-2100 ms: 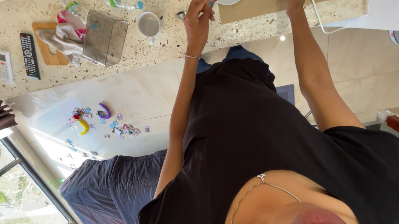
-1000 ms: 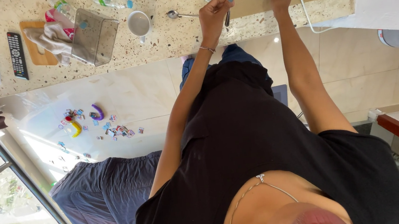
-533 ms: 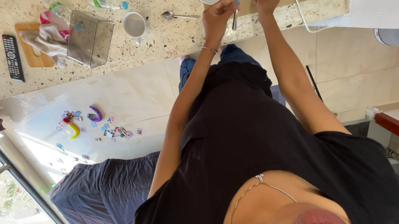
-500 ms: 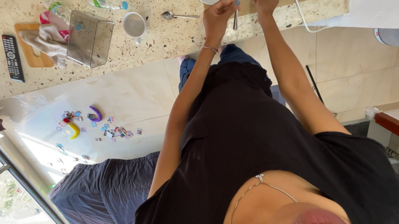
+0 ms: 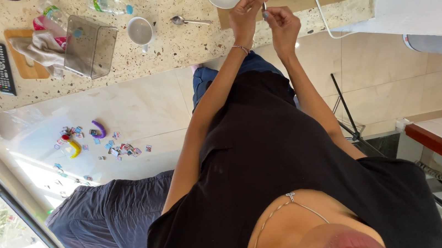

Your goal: The recorder prepares a tea set by handling teabags and arranging cups and saucers, then organizes remote controls on a surface.

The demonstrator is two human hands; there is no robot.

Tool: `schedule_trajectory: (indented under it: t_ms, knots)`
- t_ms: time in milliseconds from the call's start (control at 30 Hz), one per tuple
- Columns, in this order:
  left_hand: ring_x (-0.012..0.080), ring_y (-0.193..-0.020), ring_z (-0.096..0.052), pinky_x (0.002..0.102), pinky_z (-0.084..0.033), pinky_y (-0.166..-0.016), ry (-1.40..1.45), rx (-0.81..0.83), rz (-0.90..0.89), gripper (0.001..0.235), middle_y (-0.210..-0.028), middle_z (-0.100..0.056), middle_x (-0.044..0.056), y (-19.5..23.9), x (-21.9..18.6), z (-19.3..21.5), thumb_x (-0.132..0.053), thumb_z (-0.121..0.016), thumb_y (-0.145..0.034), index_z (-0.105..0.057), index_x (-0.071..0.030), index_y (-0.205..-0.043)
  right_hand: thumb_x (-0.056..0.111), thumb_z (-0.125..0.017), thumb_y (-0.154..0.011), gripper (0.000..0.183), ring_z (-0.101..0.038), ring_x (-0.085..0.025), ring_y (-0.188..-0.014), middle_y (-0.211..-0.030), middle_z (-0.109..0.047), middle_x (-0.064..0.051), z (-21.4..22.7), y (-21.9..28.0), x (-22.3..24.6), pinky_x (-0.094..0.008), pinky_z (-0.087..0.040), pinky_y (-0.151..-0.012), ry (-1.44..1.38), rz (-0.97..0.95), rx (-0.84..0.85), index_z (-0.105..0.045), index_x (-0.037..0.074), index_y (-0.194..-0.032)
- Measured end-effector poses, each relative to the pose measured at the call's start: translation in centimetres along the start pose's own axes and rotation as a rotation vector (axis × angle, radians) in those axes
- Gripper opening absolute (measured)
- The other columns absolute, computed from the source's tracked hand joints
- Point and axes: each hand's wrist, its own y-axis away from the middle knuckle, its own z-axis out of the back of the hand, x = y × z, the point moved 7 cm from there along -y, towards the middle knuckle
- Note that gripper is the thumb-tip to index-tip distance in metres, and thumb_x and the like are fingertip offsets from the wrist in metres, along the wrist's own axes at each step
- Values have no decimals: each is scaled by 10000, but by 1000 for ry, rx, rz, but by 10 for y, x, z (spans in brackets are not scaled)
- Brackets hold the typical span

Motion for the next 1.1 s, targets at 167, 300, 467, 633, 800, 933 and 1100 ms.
schedule_trajectory:
  t_ms: [167,300,467,633,800,933,1100]
  knots:
    - [150,-1226,-597,361,-490,-1033,-217,187,198,574,-1338,-639,139,-9,45,6,-385,-759,-957,-574,-20,-1360,-49,-708,-975,76,-631,-107,-767,-935,-661,-42,63,-29,-2,-235,-553,-639,531,440,-368,-765,-7,-1003]
    - [202,-1299,-623,335,-510,-1088,-237,177,187,602,-1371,-671,158,2,36,41,-425,-725,-962,-612,-8,-1380,-56,-708,-984,65,-630,-126,-758,-939,-626,-51,114,-68,-35,-246,-556,-633,628,411,-380,-742,-1,-980]
    - [223,-1269,-646,324,-506,-1056,-261,77,271,524,-1300,-706,166,20,21,75,-362,-713,-942,-629,5,-1308,-91,-720,-942,84,-662,-209,-767,-1010,-598,-96,120,-105,-62,-330,-546,-637,920,419,-174,-672,-22,-939]
    - [199,-1245,-642,316,-507,-1052,-230,50,248,484,-1292,-698,156,23,22,88,-320,-729,-945,-634,3,-1293,-107,-717,-888,120,-673,-260,-770,-1028,-600,-114,117,-126,-86,-380,-540,-632,1061,414,-74,-647,-11,-903]
    - [198,-1209,-669,321,-519,-1038,-271,11,269,448,-1257,-724,145,30,1,89,-300,-723,-944,-651,-2,-1271,-114,-704,-853,138,-674,-293,-781,-1021,-589,-130,123,-143,-113,-400,-552,-644,1174,420,-36,-637,2,-887]
    - [194,-1226,-654,328,-521,-1041,-291,11,254,429,-1258,-719,136,31,9,96,-286,-721,-954,-652,-6,-1271,-83,-722,-861,139,-685,-295,-805,-1024,-595,-124,121,-147,-115,-390,-574,-654,1267,444,-14,-632,17,-896]
    - [207,-1241,-638,339,-508,-1053,-275,16,232,423,-1259,-715,134,28,16,106,-263,-718,-953,-651,-2,-1280,-30,-760,-851,140,-691,-295,-803,-1004,-611,-112,118,-148,-105,-404,-570,-636,1296,409,-23,-651,48,-889]
